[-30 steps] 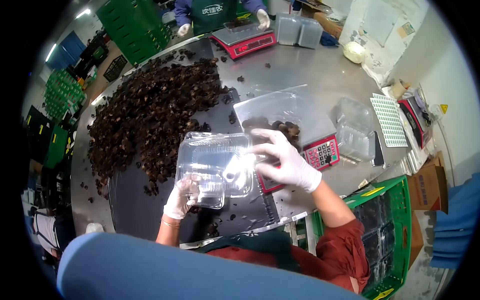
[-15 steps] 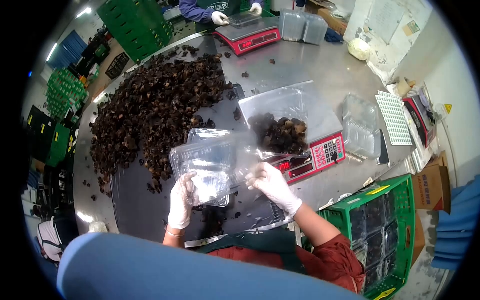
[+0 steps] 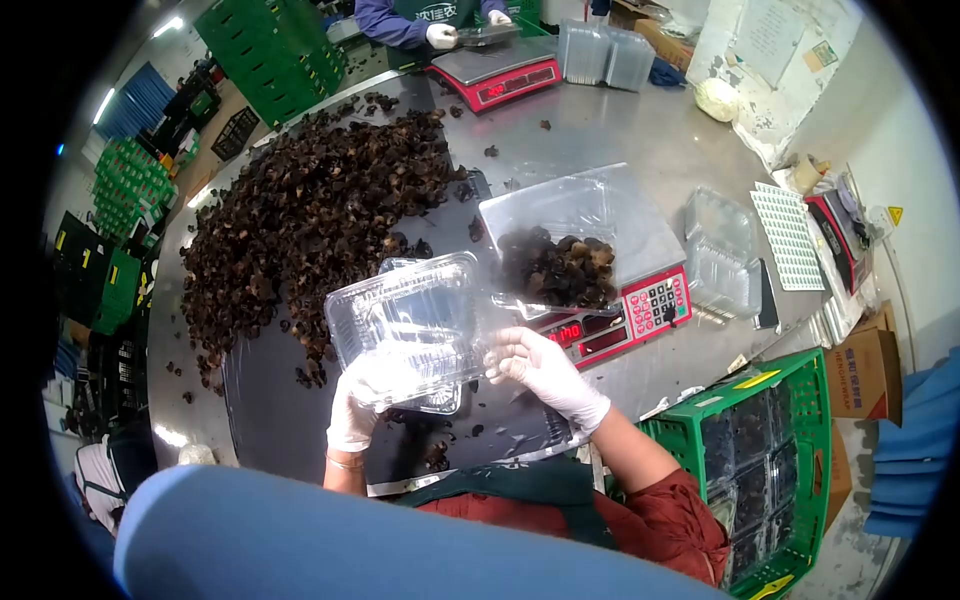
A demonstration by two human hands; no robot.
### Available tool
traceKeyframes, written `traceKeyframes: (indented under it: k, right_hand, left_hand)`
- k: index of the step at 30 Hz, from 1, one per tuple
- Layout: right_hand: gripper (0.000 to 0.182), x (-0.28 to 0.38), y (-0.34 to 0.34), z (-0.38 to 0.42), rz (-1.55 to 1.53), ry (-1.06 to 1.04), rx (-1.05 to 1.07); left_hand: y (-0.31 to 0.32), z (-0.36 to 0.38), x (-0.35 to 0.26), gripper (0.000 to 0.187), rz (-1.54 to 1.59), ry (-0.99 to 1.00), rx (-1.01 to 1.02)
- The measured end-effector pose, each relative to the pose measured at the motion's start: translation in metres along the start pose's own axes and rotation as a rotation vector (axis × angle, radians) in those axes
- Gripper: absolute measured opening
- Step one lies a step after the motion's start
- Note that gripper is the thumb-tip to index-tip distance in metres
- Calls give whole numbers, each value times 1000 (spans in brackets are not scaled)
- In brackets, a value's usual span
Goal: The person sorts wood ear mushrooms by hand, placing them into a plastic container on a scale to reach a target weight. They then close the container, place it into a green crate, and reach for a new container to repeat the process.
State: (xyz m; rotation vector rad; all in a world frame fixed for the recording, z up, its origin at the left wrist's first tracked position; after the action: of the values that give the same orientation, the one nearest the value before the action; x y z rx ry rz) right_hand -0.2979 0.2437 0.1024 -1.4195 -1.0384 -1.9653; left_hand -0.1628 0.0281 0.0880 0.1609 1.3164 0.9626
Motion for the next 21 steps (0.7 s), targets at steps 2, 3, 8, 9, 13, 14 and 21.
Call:
traceKeyframes:
  k: [2,3,8,9,13,14,21]
  right_hand:
    - [44,1,1,0,-30,-11,22]
    - [45,1,0,0,-57,-11,30]
    - [36,16,-19,16,162,-88,-92]
    - [31,28,-28,25,179,-126,-125]
    - [20,94,-110,69,693,-259,-566]
    - [20,105,-144,85,784,-342,-725]
    - [23,78,-310,135,1914,-103,-1012]
  left_hand:
    - [-2,1,2,43,26,24,-96]
    - [-2,-1,2,43,-5,21,-46]
    - [-27,-15,-9,31,-285,-7,24]
    - [-38,-19,-20,31,-561,101,-98]
    - [-67,-35,-31,32,-933,18,-67]
    - [-86,-42,-27,32,-911,-42,-100]
    - [-131,-59,-11,38,-1529,11,-199]
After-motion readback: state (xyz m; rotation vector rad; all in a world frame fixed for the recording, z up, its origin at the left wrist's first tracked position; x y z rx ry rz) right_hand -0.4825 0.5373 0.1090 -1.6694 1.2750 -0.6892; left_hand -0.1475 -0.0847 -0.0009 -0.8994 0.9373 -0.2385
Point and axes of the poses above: each hand's wrist, its own z-axis away from the middle knuckle, its own y-axis out of the palm, x = y × z, the point moved 8 cm from there along -z, towards the middle knuckle, and after that the axes turned 8 degrees about z, right-handed, at the moved point
